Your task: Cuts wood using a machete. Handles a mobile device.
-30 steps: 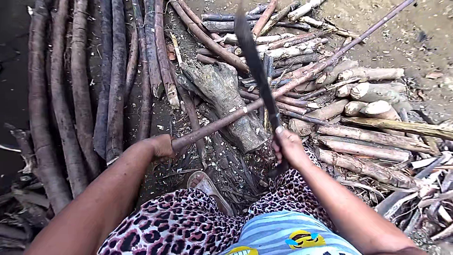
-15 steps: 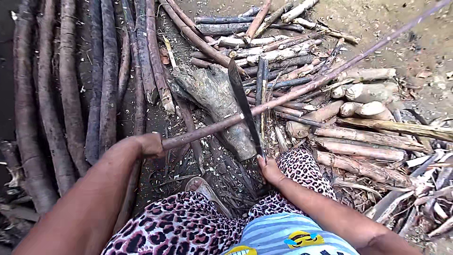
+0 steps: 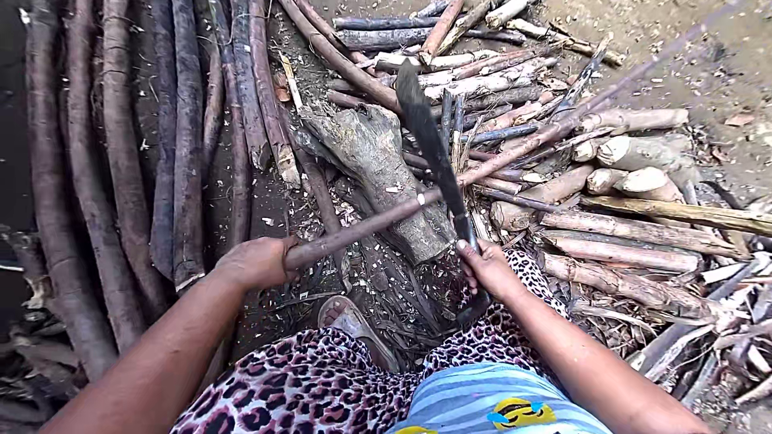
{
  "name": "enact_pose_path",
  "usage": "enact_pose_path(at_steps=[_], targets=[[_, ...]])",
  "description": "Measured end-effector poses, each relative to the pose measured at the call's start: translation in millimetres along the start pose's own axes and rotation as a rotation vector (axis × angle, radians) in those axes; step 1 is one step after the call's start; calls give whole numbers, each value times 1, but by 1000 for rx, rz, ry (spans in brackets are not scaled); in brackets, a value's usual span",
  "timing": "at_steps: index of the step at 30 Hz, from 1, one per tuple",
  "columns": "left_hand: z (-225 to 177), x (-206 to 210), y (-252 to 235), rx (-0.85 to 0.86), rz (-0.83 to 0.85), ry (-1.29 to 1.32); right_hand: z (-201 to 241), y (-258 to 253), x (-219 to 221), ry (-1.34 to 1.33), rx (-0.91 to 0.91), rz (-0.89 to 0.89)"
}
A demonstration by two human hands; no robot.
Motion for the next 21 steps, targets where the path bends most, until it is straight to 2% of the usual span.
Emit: enact_pose_path(at_steps=[3,8,10,12,13,14,15,17,18,19,21], targets=[[10,5,-15,35,73,36,64,19,-13,-28,-314,-31],[18,5,-38,5,90,62,197,71,-42,-105,-1031,-58],[18,1,-40,6,117,37,233,78,-51,-171,-1207,-99],[21,1,-44,13,109,21,230,70,-47,-185,-1254,-198],[23,1,-45,14,103,24,202,58,-37,-106,-1156,-258],[25,2,-47,15,101,31,153,41,-24,-3,-959,-301],[26,3,-49,16,109,38,85,21,-10,102,-697,-281],[24,6,-46,8,151,82,-39,-11,15,234,-159,-96],[22,9,-43,3,167,117,-71,-18,25,239,71,-8],[23,11,-41,-3,160,130,-85,-19,33,193,219,57],[26,11,-36,-16,63,111,-83,-13,38,42,338,118]])
Point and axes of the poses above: each hand's wrist, its own y-axis away from the middle knuckle, its own x-axis out of the palm, z = x × y, the point moved 6 cm from there along -y, towards the middle knuckle, and after that the axes turned 5 degrees about z, right-handed, at the moved point
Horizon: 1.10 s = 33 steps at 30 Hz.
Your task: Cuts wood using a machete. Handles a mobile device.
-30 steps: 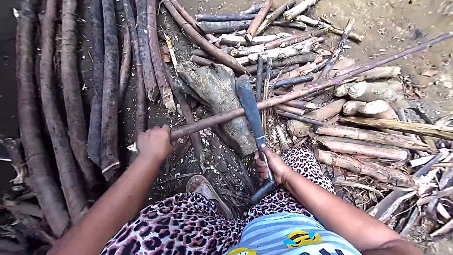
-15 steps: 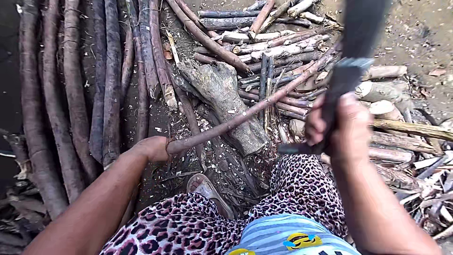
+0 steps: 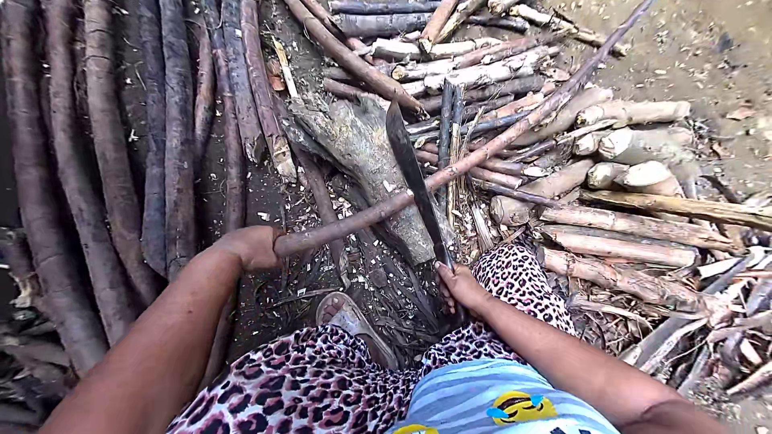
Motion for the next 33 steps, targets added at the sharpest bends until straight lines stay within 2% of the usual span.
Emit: enact_pose_path(at_steps=[4,5,7,9,11,14,16,19,21,25,27,29,30,31,33], targets=[[-27,-19,28,-104,-383,-126,42,27,2,-218,50,69],[-31,-17,29,-133,-378,-138,47,34,4,-230,53,54],[-30,-6,21,-127,-243,-100,46,37,3,-145,7,-8],[-23,11,3,-57,-107,-54,34,26,3,121,-58,-110],[-21,22,-13,-23,-41,-20,21,8,3,427,-78,-208],[-28,7,4,-81,-155,-4,24,1,-11,591,-106,-242],[-29,-12,20,-131,-291,-95,40,13,-20,531,-196,-238],[-29,-19,23,-152,-369,-188,72,40,-20,352,-303,-195],[-30,-18,23,-155,-383,-209,108,70,-13,274,-500,-190],[-32,-15,30,-176,-402,-195,204,154,-2,199,-1217,-200],[-33,-14,32,-182,-423,-194,246,187,3,157,-1520,-303],[-34,-11,34,-183,-446,-198,260,190,4,84,-1652,-438],[-34,-10,35,-183,-457,-193,249,174,3,96,-1601,-512],[-35,-11,36,-185,-465,-194,221,147,1,187,-1457,-569],[-36,-10,39,-185,-473,-199,125,70,0,459,-926,-543]])
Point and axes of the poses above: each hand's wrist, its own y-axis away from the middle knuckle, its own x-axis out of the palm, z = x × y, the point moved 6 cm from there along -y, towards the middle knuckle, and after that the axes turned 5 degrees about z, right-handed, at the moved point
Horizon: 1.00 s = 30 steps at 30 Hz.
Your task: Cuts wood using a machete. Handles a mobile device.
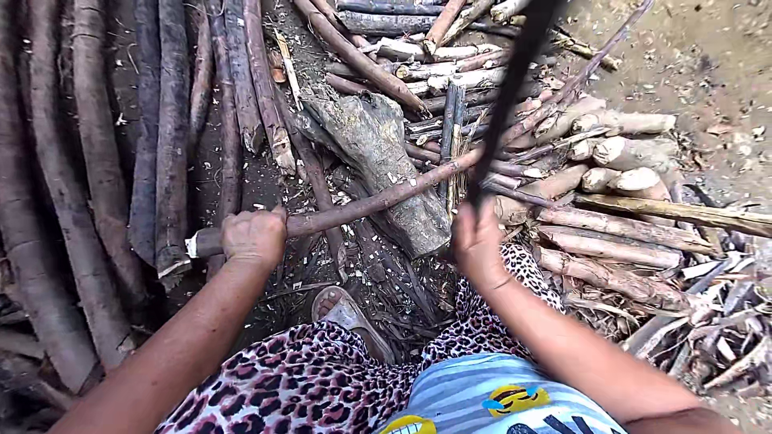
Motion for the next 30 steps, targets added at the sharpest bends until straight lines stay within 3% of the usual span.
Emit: enact_pose_path(at_steps=[2,3,6,9,11,17,19,23,26,28,30], targets=[[-1,0,5,7,2,-5,-73,43,51,56,492,401],[-1,1,5,13,-8,-3,-84,50,64,15,648,512],[2,4,7,49,25,-15,-77,54,74,-417,914,558],[5,25,-5,194,289,151,-80,49,61,-696,966,510],[5,54,-15,236,431,249,-84,46,45,-623,878,448],[28,84,-32,41,277,322,-56,23,-7,-394,597,245],[22,87,-33,-5,308,304,-23,3,-36,-399,377,147],[19,87,-34,-52,345,321,76,-39,-106,-540,-234,-53],[18,86,-34,-58,353,333,127,-67,-146,-535,-529,-242],[18,89,-34,-61,363,336,128,-73,-141,-542,-557,-353],[18,92,-38,-47,366,345,84,-46,-91,-368,-321,-303]])
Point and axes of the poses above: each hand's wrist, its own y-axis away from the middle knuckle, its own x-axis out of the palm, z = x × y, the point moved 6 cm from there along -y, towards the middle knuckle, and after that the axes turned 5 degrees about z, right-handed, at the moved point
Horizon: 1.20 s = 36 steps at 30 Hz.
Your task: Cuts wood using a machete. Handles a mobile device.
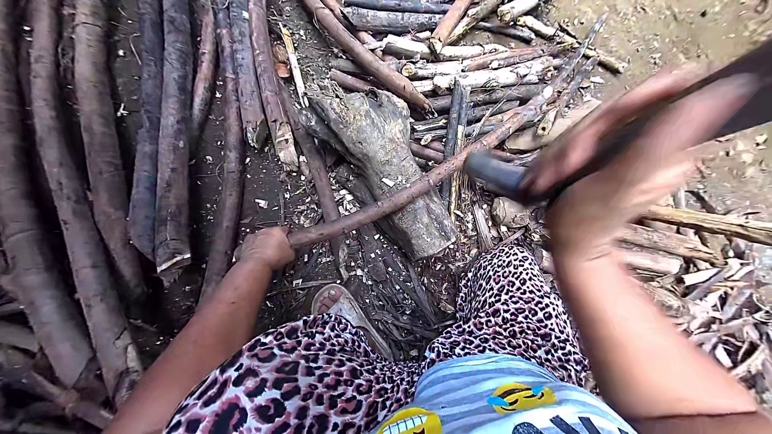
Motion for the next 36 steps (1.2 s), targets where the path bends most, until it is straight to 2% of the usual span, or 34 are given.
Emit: enact_pose_path(at_steps=[1,3,4,6,10,12,15,17,19,21,23,27,29,30,31,32,33,34,36], targets=[[1,1,-2,16,3,9,-43,49,12,146,221,96],[3,3,-4,37,16,3,-137,152,27,361,727,434],[3,3,-4,41,27,-12,-165,182,32,429,935,586],[5,7,-4,29,28,-8,-178,196,39,416,1197,704],[-7,2,7,4,-61,12,-172,185,29,-53,1411,609],[-10,-1,13,2,-133,4,-176,189,25,-93,1374,629],[-11,-16,14,30,-220,-24,-170,185,23,219,1152,663],[-9,-13,7,70,-96,-82,-157,180,18,396,1052,681],[-9,-5,1,90,57,-98,-139,172,15,455,961,641],[-12,-7,0,77,77,-113,-114,149,16,415,760,526],[-12,-8,-3,63,57,-122,-76,113,19,304,478,427],[-15,-14,-9,43,27,-146,29,25,36,-7,-102,284],[-15,-12,-12,50,26,-153,68,-5,46,-45,-290,173],[-15,-11,-13,52,26,-145,74,-12,51,-61,-341,113],[-16,-10,-11,56,30,-133,66,-7,54,-38,-339,77],[-17,-11,-9,60,31,-125,42,11,55,39,-256,81],[-18,-12,-7,65,30,-122,3,43,54,173,-93,142],[-19,-14,-6,66,27,-120,-46,85,52,344,143,273],[-16,-19,-2,59,20,-118,-135,163,43,602,730,596]])
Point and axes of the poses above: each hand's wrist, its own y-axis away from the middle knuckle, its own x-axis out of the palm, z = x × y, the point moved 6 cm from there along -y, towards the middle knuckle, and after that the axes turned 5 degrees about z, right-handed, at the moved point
